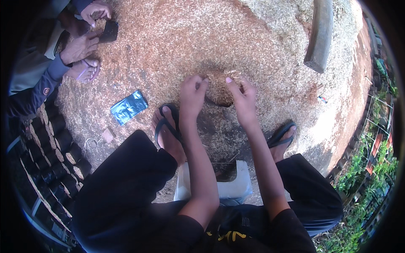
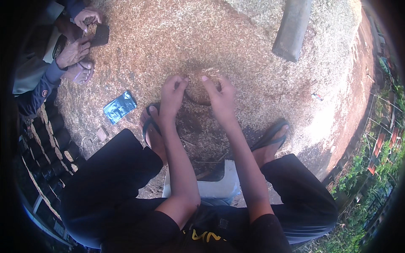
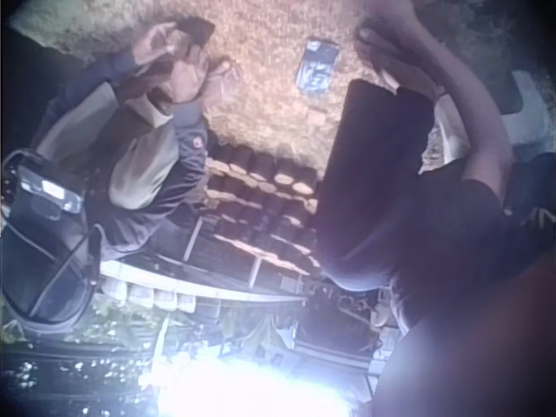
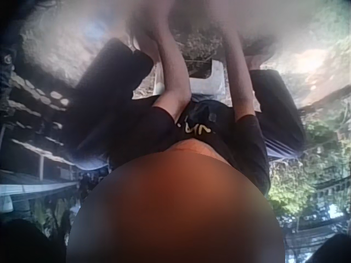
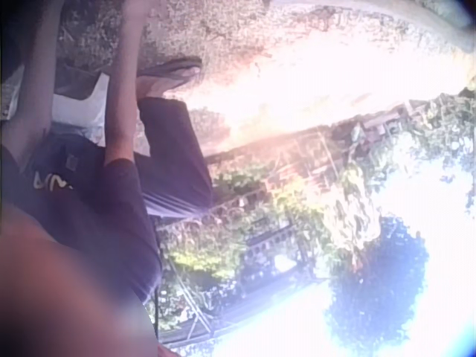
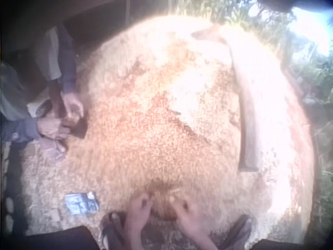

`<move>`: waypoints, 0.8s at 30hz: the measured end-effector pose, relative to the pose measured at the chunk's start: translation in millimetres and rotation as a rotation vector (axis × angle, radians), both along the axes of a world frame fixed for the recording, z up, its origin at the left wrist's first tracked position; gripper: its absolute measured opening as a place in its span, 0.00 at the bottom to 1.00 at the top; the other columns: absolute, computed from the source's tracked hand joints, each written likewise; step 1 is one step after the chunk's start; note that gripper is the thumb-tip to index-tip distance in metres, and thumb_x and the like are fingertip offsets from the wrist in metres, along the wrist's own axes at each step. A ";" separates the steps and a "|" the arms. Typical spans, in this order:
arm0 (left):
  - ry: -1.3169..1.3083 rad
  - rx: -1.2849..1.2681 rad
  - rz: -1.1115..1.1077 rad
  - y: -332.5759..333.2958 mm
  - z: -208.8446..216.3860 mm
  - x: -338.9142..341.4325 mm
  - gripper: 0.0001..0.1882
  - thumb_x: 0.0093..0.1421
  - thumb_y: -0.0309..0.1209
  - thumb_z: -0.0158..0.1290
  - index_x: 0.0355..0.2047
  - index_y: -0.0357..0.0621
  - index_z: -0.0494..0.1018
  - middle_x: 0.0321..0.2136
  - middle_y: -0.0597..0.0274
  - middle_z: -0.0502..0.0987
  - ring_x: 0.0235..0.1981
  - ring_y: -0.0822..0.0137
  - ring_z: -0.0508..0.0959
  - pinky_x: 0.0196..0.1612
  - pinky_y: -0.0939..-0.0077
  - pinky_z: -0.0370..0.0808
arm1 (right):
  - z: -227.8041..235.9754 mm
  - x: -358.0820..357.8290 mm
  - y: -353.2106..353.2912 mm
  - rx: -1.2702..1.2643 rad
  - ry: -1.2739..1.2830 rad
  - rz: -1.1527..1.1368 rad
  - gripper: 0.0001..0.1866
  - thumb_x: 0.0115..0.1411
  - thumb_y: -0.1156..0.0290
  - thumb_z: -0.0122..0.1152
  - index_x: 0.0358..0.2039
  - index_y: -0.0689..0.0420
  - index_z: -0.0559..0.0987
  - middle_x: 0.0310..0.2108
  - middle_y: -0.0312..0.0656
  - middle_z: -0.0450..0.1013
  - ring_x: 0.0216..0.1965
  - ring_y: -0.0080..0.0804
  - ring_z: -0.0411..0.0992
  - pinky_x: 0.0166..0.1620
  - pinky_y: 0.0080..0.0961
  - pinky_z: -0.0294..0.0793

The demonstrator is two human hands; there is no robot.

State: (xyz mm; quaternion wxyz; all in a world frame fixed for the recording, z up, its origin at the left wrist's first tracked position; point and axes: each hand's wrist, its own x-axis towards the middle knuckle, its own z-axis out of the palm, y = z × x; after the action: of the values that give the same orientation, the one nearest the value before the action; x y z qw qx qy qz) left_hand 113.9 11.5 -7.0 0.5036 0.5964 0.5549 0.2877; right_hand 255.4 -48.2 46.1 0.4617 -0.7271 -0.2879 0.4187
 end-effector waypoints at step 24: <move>0.003 0.133 0.023 8.0 -5.0 11.4 0.05 0.58 0.27 0.59 0.31 0.38 0.75 0.33 0.53 0.76 0.36 0.54 0.77 0.40 0.64 0.73 | -2.7 -2.9 10.2 0.088 -0.990 0.499 0.11 0.53 0.80 0.59 0.38 0.59 0.82 0.47 0.42 0.78 0.44 0.43 0.78 0.44 0.36 0.80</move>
State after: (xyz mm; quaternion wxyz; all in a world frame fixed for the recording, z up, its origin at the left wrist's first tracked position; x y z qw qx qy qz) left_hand 125.2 19.5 -12.0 0.4588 0.6227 0.5421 0.3286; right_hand 252.5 -38.0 43.4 0.1879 -0.7269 -0.6511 0.1113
